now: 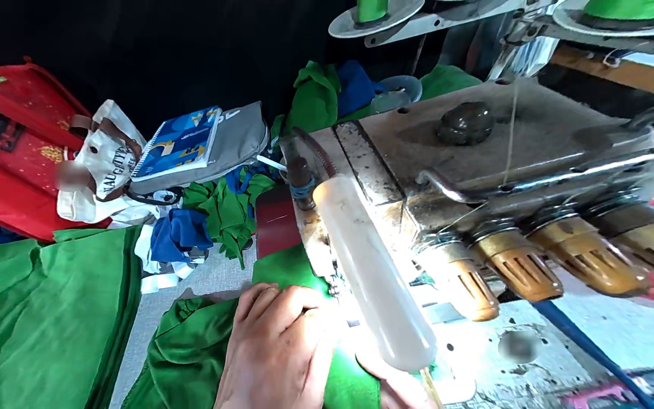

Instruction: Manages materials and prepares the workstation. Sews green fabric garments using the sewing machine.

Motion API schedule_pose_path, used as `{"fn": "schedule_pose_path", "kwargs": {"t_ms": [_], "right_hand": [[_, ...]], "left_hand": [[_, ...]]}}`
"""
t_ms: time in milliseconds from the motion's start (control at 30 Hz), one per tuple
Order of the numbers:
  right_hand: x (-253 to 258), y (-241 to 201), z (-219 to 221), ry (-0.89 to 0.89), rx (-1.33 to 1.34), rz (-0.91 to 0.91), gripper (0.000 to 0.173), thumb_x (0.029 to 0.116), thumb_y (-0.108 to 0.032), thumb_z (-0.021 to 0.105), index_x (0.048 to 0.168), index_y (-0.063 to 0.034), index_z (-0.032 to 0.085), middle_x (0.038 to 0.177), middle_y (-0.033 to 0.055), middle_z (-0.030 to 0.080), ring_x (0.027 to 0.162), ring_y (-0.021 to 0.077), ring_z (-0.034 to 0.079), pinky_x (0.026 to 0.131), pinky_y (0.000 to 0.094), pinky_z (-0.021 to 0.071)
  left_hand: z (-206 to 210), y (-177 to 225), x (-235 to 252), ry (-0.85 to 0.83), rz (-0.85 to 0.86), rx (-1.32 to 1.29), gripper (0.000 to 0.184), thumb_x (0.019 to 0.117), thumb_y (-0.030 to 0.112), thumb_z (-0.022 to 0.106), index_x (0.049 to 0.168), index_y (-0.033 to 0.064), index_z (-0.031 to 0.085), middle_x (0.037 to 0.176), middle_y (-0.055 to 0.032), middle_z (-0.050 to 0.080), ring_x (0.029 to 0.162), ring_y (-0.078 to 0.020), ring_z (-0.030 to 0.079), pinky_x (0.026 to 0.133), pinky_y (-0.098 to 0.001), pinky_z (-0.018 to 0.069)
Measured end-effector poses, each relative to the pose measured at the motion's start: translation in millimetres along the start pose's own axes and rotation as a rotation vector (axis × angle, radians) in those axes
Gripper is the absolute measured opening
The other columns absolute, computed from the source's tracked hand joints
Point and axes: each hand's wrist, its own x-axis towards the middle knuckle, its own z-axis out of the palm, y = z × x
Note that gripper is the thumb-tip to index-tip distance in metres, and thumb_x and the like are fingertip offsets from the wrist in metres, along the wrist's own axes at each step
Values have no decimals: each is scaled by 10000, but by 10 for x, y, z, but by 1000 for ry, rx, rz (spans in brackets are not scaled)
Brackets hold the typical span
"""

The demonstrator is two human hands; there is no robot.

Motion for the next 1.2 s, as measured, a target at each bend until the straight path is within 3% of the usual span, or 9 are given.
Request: {"fn": "schedule_pose_path", "kwargs": {"t_ms": [200,300,467,667,800,967,1033,1133,1200], "right_hand": [[-3,21,16,21,20,-21,451,972,53,538,1397,172,446,909,240,672,702,207,620,674,294,541],[-38,96,101,115,92,-25,514,953,59,562,1420,170,379,747,108,563,622,110,517,588,224,458],[-192,212,194,240,323,-26,457,920,89,606,1301,28,360,886,5,645,769,0,612,714,198,521],[-237,273,236,306,415,-47,364,960,47,614,1212,-110,404,964,-100,658,861,-49,631,782,188,542],[-129,193,193,334,407,-35,373,945,55,631,1177,-127,404,965,-124,665,837,-64,629,749,162,543],[-29,143,196,384,362,-39,343,928,51,648,1159,-98,443,1000,-110,663,878,-59,642,764,152,566],[-62,145,211,387,366,-26,372,904,44,673,1177,-76,449,1028,-93,681,912,-29,671,802,181,593],[-185,146,196,353,356,-2,398,900,-3,713,1200,29,454,1058,4,696,921,29,685,795,232,601],[-306,159,166,309,367,43,429,896,-23,732,1218,-36,448,1078,-35,710,971,32,697,847,244,605]], "left_hand": [[86,-72,-15,97,39,-45,148,927,214,677,821,144,752,858,18,724,872,-50,640,870,-221,452],[119,-57,-42,129,47,-31,144,931,214,676,843,154,771,874,31,720,898,-39,639,863,-189,477],[68,239,-265,17,-62,109,384,996,401,622,1094,57,760,1116,-145,719,1072,-274,663,1069,-501,415],[216,335,-320,77,-136,154,596,919,513,652,1168,-24,722,1196,-207,681,1144,-320,625,1102,-471,397],[233,201,-196,91,-100,188,687,934,612,561,1113,-29,728,1196,-190,700,1080,-319,659,971,-445,502],[224,49,-44,83,-117,61,616,847,580,683,1146,42,714,1172,-96,692,1070,-242,642,914,-428,522],[167,-29,-70,78,-78,-30,608,870,561,670,1185,43,710,1220,-109,678,1140,-244,625,958,-433,509],[9,-217,-332,76,-102,-175,673,980,615,531,1373,74,608,1486,-130,532,1390,-256,479,1118,-485,416],[-95,-337,-666,56,-226,-187,729,989,652,478,1460,99,531,1561,-126,450,1451,-249,412,1158,-488,384]]}}
